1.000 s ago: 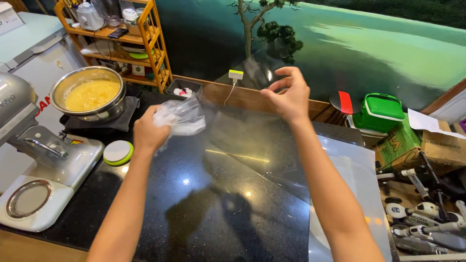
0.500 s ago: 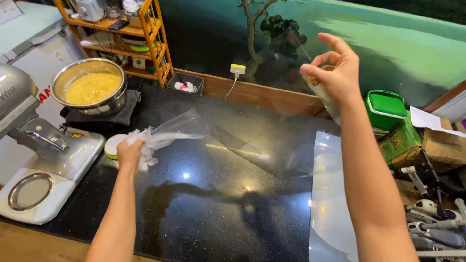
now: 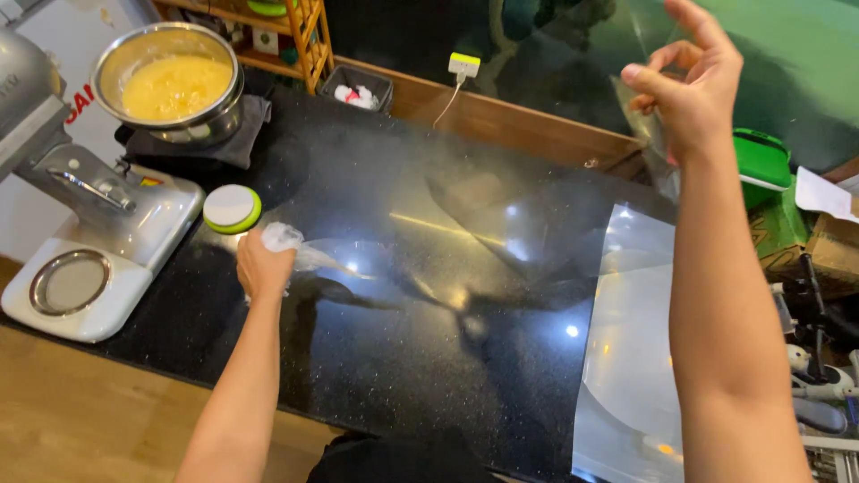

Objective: The recorder is assembling a transparent plastic cake box by folding and joining the pre-cut panels.

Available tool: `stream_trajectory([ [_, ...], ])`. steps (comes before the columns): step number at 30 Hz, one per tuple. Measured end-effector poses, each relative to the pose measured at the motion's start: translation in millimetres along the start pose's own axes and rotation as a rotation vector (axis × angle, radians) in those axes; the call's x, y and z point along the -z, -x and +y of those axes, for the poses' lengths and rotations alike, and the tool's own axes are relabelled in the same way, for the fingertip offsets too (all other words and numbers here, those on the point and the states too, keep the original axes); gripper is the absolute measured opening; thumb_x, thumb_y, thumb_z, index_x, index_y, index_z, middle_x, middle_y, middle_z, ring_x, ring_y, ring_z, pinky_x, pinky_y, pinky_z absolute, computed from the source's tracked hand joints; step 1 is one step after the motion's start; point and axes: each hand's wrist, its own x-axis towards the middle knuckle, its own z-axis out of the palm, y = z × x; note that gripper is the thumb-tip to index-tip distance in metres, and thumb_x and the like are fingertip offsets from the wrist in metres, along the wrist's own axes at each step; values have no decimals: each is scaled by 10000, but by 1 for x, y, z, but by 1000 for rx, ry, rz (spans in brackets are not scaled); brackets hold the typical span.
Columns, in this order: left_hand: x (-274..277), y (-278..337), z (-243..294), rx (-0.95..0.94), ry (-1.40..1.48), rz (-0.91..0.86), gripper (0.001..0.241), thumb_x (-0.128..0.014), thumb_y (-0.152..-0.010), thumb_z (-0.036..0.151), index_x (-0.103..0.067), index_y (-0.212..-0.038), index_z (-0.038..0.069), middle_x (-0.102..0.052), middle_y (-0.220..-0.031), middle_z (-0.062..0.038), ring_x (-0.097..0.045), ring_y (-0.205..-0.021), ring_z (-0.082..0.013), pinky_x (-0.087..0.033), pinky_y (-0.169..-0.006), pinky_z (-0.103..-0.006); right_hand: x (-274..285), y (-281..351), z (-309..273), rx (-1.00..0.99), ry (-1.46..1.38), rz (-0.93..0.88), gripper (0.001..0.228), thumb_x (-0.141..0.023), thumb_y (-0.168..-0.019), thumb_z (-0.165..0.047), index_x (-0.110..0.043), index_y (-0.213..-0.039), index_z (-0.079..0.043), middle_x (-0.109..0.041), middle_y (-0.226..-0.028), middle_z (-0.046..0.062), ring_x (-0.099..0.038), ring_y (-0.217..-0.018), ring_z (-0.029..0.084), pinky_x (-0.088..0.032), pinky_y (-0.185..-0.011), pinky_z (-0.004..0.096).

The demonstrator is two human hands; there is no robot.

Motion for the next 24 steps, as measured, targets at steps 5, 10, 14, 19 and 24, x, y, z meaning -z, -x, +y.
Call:
stream_trajectory([
  [5, 6, 33, 19, -160, -107, -91, 496, -813, -755, 113, -651, -1222, 138, -609, -1187, -124, -641, -1059, -359, -529, -873, -467, -12, -1, -4, -70, -17, 22, 642, -828, -934, 121, -577, -1518, 29, -635, -931, 46, -628, -764, 109, -593, -678, 257],
  [10, -54, 88, -4, -513, -132, -331, 409, -781, -816, 3, -683, -1192, 132, -580, -1230, -114, -679, -984, -280, -607, -763, -394, -36, 5, -14, -139, -3, 24, 489, -835, -938, 86, -630, -1375, 9, -610, -891, 50, -622, -738, 118, -581, -649, 255],
  [14, -38, 133, 7, -667, -152, -554, 448, -770, -672, 83, -701, -1113, 125, -607, -1184, -113, -638, -1074, -330, -563, -889, -445, -42, 12, -1, -113, 58, -52, 402, -820, -964, 126, -607, -1290, 28, -598, -925, 69, -615, -785, 130, -588, -703, 278],
  [19, -13, 135, -3, -472, -28, -681, 419, -723, -658, 180, -711, -1074, 125, -599, -1262, -141, -573, -1182, -356, -476, -1027, -486, -57, 19, -5, -138, 5, -66, 405, -819, -909, 97, -601, -1232, -13, -616, -937, 52, -629, -752, 123, -588, -684, 267],
  [24, -2, 129, -3, -579, -155, -295, 417, -834, -523, 229, -736, -911, 110, -510, -1464, -293, -414, -1376, -484, -273, -1087, -645, -52, 21, 18, 73, 145, -199, 292, -737, -950, 142, -552, -1160, 56, -580, -986, 97, -601, -849, 171, -557, -765, 313],
])
